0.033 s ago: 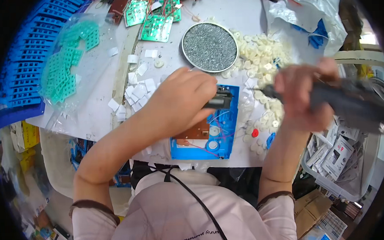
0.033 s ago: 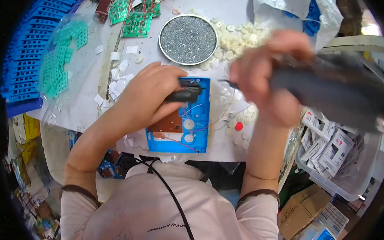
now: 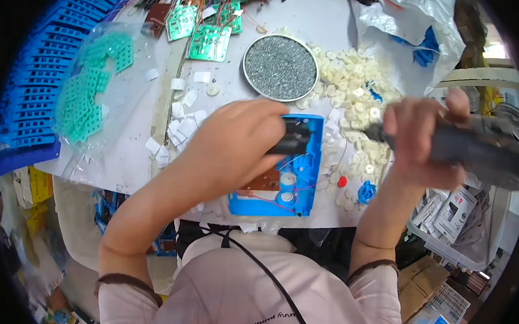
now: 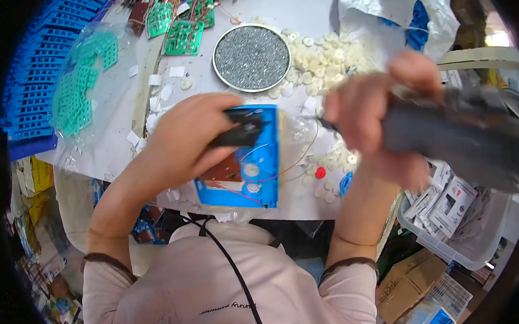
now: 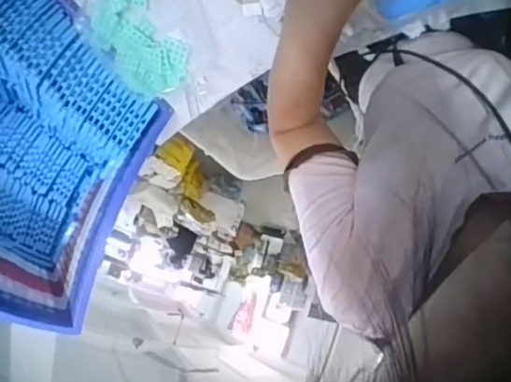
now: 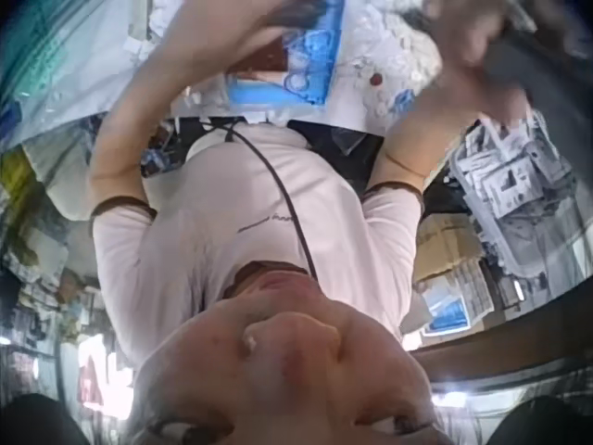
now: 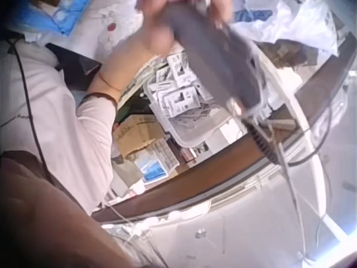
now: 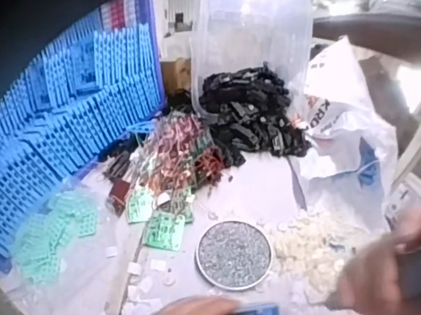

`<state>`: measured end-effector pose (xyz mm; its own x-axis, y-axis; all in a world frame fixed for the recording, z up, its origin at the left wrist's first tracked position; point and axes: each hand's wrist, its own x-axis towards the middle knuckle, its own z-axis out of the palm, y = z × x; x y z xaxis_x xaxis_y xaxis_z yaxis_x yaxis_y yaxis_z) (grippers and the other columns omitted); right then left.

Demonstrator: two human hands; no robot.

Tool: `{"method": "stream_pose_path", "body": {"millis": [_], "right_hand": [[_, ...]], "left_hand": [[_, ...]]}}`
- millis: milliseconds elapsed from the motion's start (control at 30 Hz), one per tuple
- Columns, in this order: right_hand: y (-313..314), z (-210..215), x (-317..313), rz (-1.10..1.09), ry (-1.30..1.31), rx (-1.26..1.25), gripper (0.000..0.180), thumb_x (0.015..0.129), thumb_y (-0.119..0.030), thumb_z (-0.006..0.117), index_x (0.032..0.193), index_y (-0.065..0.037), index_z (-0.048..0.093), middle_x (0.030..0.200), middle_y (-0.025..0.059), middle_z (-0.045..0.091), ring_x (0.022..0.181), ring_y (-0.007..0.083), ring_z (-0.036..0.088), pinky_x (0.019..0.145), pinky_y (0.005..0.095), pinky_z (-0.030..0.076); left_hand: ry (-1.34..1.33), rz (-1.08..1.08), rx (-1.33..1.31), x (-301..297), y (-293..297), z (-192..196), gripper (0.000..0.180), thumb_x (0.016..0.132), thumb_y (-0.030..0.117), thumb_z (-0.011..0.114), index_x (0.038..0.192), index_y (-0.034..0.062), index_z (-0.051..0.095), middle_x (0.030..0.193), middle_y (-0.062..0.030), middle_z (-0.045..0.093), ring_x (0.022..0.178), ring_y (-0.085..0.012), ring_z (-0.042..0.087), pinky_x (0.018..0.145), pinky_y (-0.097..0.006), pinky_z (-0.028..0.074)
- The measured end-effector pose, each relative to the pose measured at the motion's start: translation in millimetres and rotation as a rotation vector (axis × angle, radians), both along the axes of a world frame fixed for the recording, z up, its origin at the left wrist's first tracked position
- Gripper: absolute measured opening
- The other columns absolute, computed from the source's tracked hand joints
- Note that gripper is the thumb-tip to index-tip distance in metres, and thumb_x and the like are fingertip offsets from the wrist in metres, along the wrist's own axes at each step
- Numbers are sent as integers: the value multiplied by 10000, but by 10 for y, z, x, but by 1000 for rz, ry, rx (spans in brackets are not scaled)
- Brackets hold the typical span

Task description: Assemble internal components and circuit boards into a blue plastic toy casing using an electric screwdriver.

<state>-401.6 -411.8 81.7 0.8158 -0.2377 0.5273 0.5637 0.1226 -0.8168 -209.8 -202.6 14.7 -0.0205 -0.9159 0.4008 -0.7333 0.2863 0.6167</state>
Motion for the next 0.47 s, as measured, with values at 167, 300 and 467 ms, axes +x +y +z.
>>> {"method": "stream_pose_path", "body": {"millis": [167,300,467], "right_hand": [[-534,-59,-553,228,142,74,762,916,-337,732,1535,-63,383,984,96,697,951,265,630,1068,545,450],[-1151,-129,-705,-495,908,-137,483,948,-269,662,1333,18,618,1100,138,724,1055,271,667,1004,425,512],[-2708,-960,-701,-1083,1164,-1269,408,935,-336,657,1280,-123,706,1258,148,711,1161,345,664,1012,423,491]], "left_hand": [[467,587,223,325,1129,726,724,697,77,776,1380,19,540,1356,-155,582,1246,-267,590,1036,-406,473],[583,618,787,1176,2571,478,844,687,53,769,1472,-15,466,1394,-122,551,1320,-229,513,1134,-360,369],[763,788,910,1698,4526,-550,975,649,-24,759,1549,21,386,1524,-146,483,1464,-280,407,1239,-368,181]]}}
